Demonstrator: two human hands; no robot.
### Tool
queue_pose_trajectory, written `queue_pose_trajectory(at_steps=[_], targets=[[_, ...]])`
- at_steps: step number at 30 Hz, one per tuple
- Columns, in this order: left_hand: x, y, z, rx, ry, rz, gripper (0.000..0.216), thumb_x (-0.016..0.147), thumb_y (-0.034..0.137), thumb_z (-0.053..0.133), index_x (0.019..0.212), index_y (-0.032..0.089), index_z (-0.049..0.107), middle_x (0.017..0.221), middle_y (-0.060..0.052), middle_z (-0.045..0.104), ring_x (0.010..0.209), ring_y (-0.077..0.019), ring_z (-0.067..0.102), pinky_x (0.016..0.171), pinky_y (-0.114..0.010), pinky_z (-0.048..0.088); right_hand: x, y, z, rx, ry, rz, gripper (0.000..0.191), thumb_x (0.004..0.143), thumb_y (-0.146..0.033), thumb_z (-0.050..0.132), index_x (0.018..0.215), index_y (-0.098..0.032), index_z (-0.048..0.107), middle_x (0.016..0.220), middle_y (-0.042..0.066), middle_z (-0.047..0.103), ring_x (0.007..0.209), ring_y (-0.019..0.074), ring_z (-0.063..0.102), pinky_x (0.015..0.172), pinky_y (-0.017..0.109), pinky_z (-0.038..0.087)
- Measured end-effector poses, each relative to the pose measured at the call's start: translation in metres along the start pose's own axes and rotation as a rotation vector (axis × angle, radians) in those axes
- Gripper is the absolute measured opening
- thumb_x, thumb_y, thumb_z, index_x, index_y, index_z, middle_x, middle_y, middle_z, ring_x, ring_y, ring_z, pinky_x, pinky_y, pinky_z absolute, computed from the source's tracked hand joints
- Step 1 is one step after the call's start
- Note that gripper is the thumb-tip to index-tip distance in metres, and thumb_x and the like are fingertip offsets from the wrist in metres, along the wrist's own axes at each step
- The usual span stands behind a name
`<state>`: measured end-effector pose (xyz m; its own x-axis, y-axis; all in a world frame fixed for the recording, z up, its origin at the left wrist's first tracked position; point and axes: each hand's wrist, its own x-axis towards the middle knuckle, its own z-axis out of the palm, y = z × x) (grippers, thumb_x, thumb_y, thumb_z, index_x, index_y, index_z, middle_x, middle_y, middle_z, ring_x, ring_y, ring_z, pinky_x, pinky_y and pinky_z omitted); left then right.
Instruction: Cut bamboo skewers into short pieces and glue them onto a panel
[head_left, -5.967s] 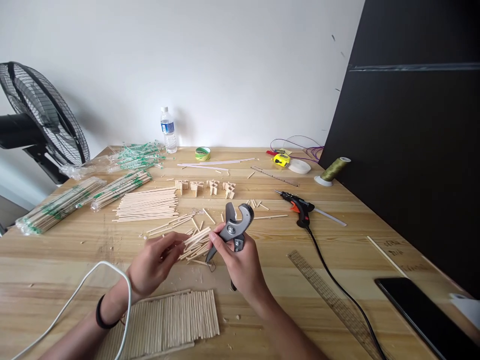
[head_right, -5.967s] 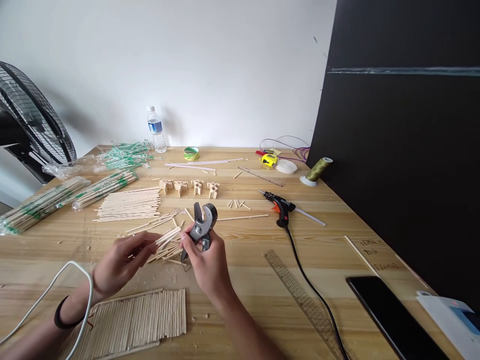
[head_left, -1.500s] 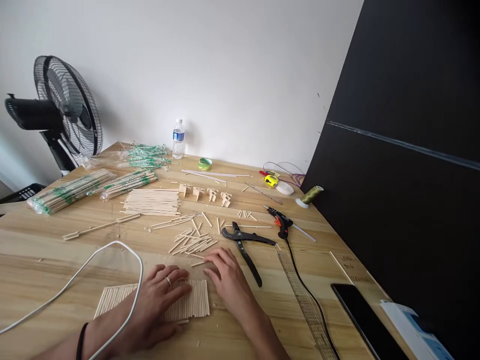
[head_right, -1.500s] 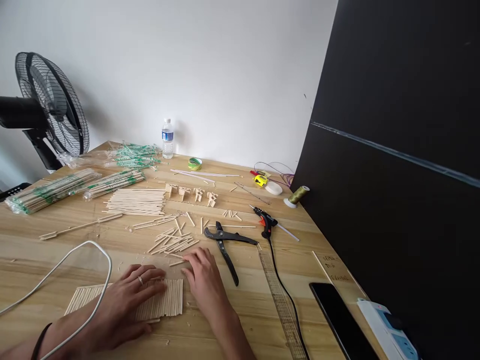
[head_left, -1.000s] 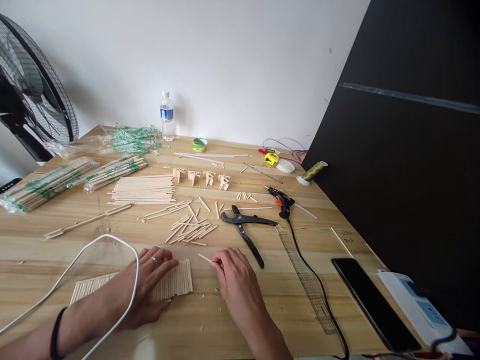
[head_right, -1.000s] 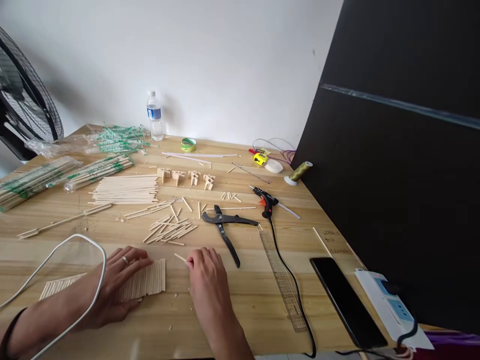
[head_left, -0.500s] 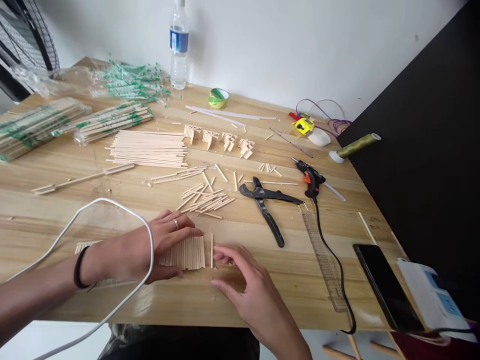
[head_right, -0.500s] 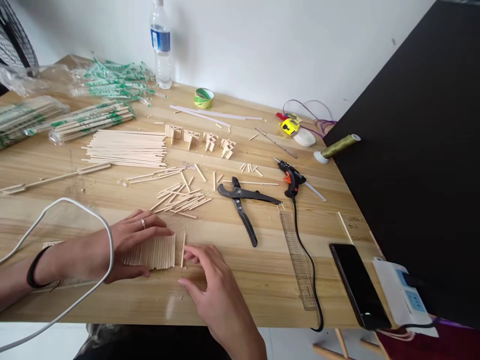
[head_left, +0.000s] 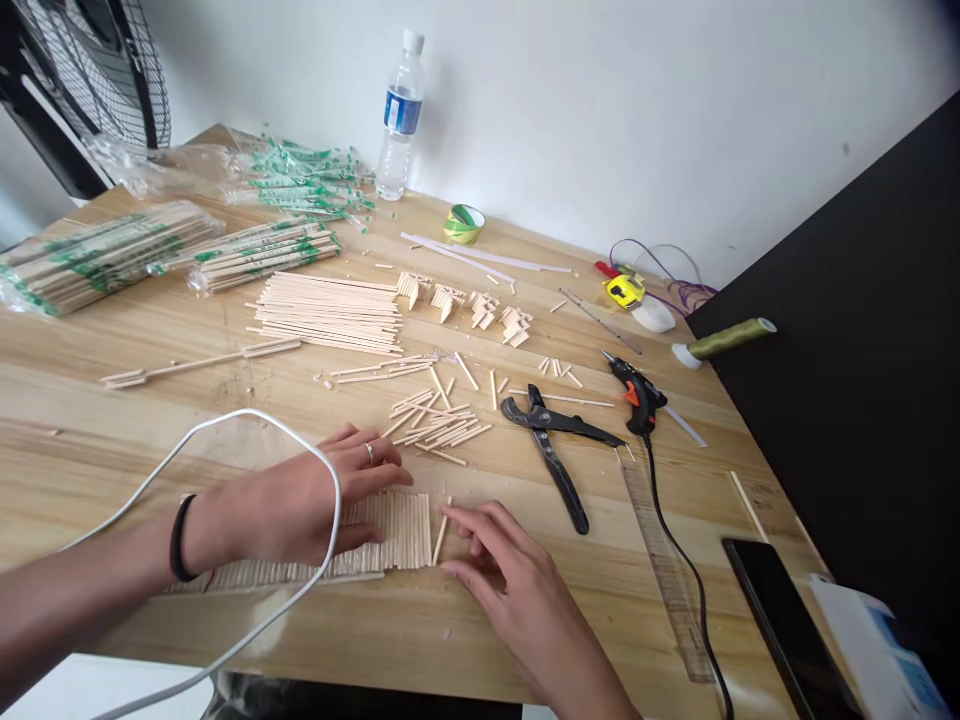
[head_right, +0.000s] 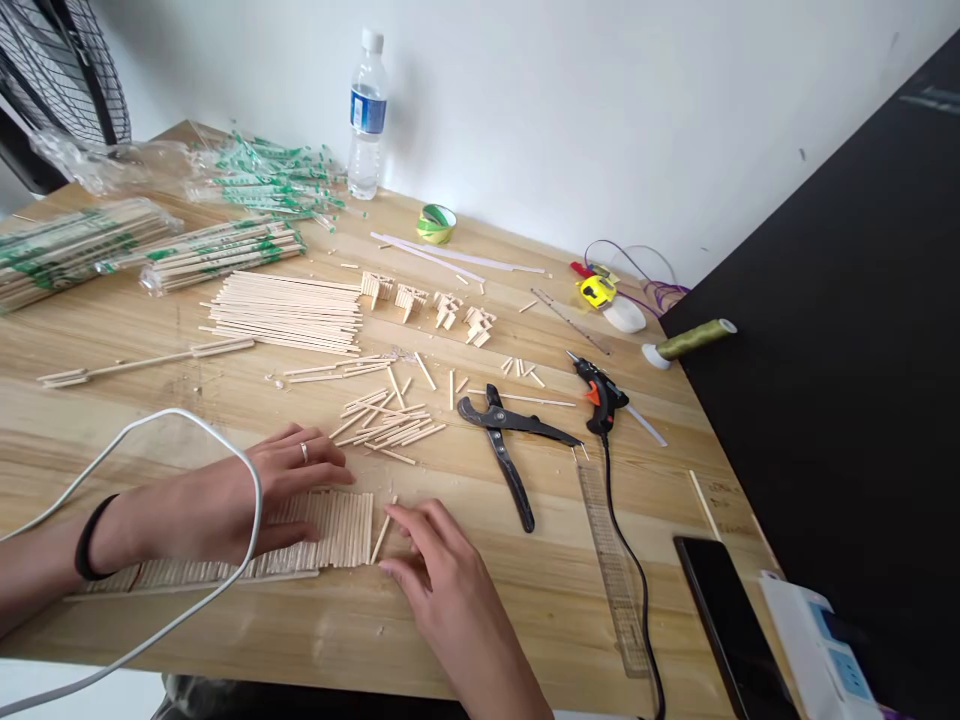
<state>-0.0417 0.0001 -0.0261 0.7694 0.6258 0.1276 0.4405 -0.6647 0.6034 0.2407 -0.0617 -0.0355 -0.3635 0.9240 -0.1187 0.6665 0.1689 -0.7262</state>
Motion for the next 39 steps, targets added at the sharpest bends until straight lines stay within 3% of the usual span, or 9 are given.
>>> queue_pose_trajectory(at_steps=[6,9,12,15,17,21,26,34,39], targets=[[0.002,-0.001,-0.001,0.035,-0.009,-0.018,0.03,0.094,0.023,0.073,0.123,0.02,0.066,0.118,-0.009,0.066,0.108,-0.0267,0.063,0.099,-0.041,0.048,0.004,0.0,-0.004,0.002,-0.025,-0.04,0.017,0.097,-0.01,0.064,0.096,-0.025,0.071,0.101,0.003,0.065,0.088,0.0187,0.071,0.079,0.028,0.058],[0.002,-0.018,-0.011,0.158,0.154,-0.06,0.021,0.1,0.027,0.063,0.119,0.019,0.067,0.118,-0.01,0.067,0.109,-0.0275,0.063,0.098,-0.044,0.047,0.005,0.001,-0.008,-0.025,-0.057,-0.055,0.02,0.099,-0.01,0.062,0.089,-0.025,0.07,0.098,0.002,0.063,0.085,0.0174,0.07,0.079,0.027,0.056],[-0.003,-0.051,-0.034,0.392,0.416,-0.279,0.021,0.102,0.03,0.057,0.114,0.018,0.07,0.116,-0.012,0.068,0.109,-0.0306,0.063,0.096,-0.048,0.047,0.006,0.006,-0.013,-0.044,-0.084,-0.077,0.021,0.099,-0.01,0.059,0.091,-0.026,0.07,0.1,0.002,0.063,0.087,0.017,0.07,0.081,0.026,0.056],[-0.013,-0.085,-0.061,0.537,0.554,-0.612,0.022,0.096,0.032,0.066,0.112,0.019,0.07,0.119,-0.013,0.066,0.116,-0.035,0.061,0.099,-0.051,0.047,0.007,0.015,-0.017,-0.071,-0.093,-0.121,0.021,0.1,-0.011,0.056,0.09,-0.026,0.067,0.097,0.002,0.062,0.085,0.017,0.069,0.08,0.026,0.057],[-0.02,-0.1,-0.071,0.531,0.558,-0.678,0.026,0.093,0.035,0.07,0.114,0.018,0.069,0.12,-0.013,0.066,0.119,-0.0346,0.06,0.102,-0.05,0.047,0.008,0.024,-0.021,-0.104,-0.07,-0.14,0.022,0.1,-0.012,0.053,0.089,-0.026,0.064,0.095,0.002,0.063,0.083,0.0171,0.068,0.077,0.026,0.057],[-0.022,-0.11,-0.066,0.518,0.515,-0.639,0.025,0.096,0.034,0.066,0.116,0.021,0.071,0.123,-0.012,0.067,0.119,-0.0326,0.06,0.101,-0.048,0.047,0.016,0.039,-0.027,-0.211,0.091,-0.134,0.019,0.102,-0.019,0.052,0.089,-0.025,0.064,0.095,0.004,0.066,0.084,0.0194,0.07,0.077,0.029,0.058],[-0.009,-0.107,-0.052,0.524,0.463,-0.584,0.019,0.098,0.023,0.058,0.101,0.025,0.077,0.113,-0.009,0.073,0.108,-0.029,0.063,0.093,-0.044,0.047,0.019,0.037,-0.026,-0.222,0.311,-0.095,0.02,0.104,-0.031,0.054,0.092,-0.025,0.068,0.096,0.006,0.068,0.085,0.0219,0.071,0.079,0.032,0.059],[-0.005,-0.106,-0.055,0.549,0.469,-0.575,0.015,0.093,0.014,0.055,0.09,0.021,0.068,0.103,-0.011,0.073,0.106,-0.0325,0.061,0.091,-0.048,0.045,0.007,0.018,-0.01,-0.108,0.333,-0.047,0.026,0.106,-0.039,0.055,0.091,-0.024,0.07,0.097,0.007,0.07,0.088,0.0224,0.071,0.078,0.032,0.058],[0.001,-0.102,-0.059,0.554,0.538,-0.558,0.015,0.097,0.013,0.053,0.092,0.021,0.065,0.107,-0.011,0.071,0.108,-0.0325,0.061,0.093,-0.049,0.043,-0.001,0.014,-0.013,-0.127,0.493,-0.078,0.019,0.105,-0.034,0.057,0.094,-0.024,0.069,0.095,0.006,0.071,0.087,0.0213,0.069,0.079,0.032,0.056]])
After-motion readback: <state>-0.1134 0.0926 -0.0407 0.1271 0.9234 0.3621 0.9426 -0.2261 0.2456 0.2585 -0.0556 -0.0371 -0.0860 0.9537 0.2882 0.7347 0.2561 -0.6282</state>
